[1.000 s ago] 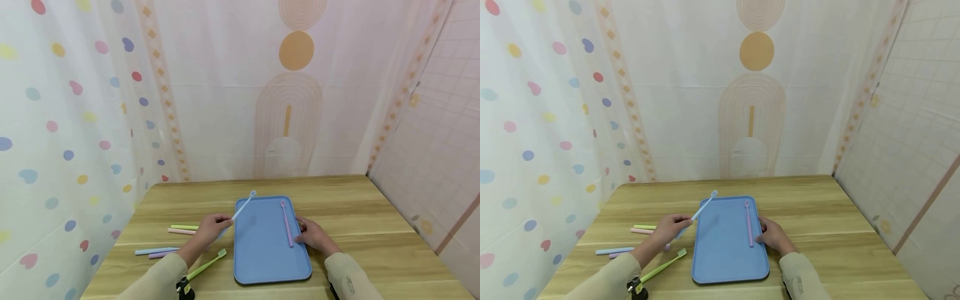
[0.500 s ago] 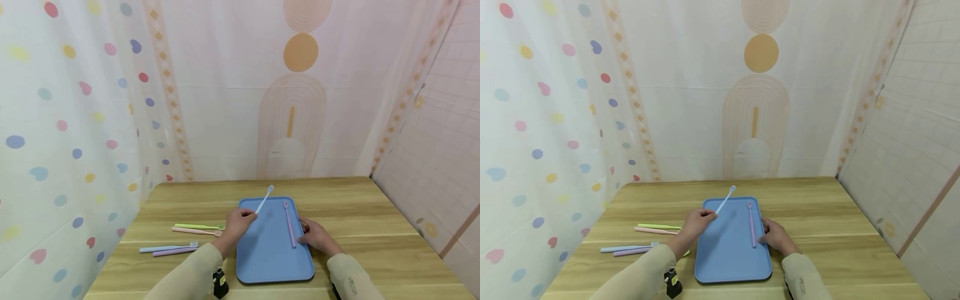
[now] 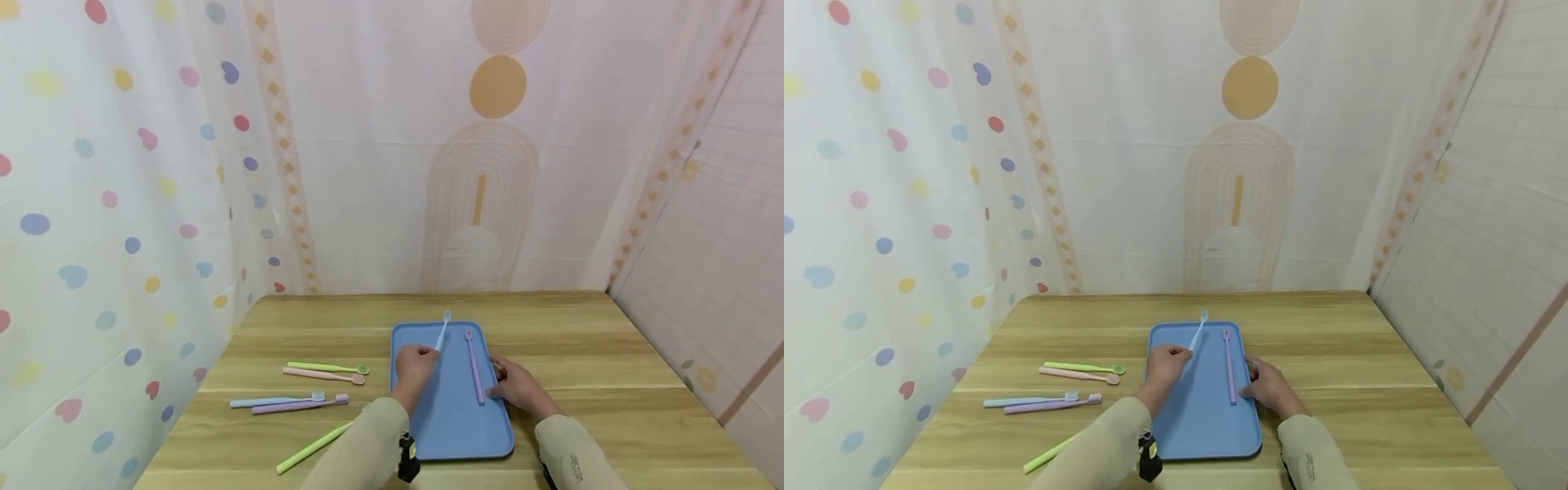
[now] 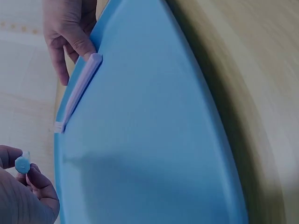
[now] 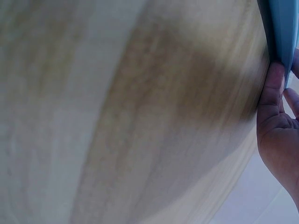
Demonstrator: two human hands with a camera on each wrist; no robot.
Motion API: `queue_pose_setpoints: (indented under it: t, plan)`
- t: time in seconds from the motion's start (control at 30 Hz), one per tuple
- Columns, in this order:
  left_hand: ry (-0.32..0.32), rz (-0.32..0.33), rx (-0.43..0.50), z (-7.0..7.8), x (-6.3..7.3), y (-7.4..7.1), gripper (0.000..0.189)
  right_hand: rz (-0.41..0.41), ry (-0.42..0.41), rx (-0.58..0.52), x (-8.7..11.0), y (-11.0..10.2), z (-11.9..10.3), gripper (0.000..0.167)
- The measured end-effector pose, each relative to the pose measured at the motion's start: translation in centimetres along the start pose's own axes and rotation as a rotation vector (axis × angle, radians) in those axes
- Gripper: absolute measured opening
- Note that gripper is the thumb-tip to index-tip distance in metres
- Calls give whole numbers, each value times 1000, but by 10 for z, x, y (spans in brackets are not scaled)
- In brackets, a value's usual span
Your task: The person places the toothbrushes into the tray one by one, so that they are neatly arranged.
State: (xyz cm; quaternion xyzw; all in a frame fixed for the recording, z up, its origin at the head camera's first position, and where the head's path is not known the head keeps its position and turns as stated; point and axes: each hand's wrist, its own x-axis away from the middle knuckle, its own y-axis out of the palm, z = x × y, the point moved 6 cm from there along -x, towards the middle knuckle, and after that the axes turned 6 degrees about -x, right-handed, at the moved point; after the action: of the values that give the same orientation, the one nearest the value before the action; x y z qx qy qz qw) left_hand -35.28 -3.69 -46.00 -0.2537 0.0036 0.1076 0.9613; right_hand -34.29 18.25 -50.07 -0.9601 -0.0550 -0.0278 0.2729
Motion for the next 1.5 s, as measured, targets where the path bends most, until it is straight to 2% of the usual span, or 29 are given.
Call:
queue_pose_setpoints:
  t: [0.2, 0.43, 0.73, 0.93, 1.17, 1.4, 1.5]
  plan:
    - [-64, 105, 21, 5, 8, 18, 9, -3, 17, -11, 2, -1, 1, 73]
    - [-135, 157, 51, 7, 23, 44, 6, -8, 18, -2, 3, 0, -2, 72]
    - [-138, 213, 12, 5, 32, 59, 8, 2, 7, -4, 2, 1, -1, 70]
    - [-115, 204, -61, 1, 30, 64, 11, 9, 4, -9, 1, 2, 1, 70]
    - [-89, 146, -132, 5, 31, 64, 16, 6, 9, 10, 1, 2, 2, 70]
    - [-67, 129, -123, 6, 28, 64, 15, 3, -1, 3, 0, 0, 1, 69]
    - [-37, 132, -111, 6, 25, 63, 17, 3, 6, 7, 0, -1, 1, 69]
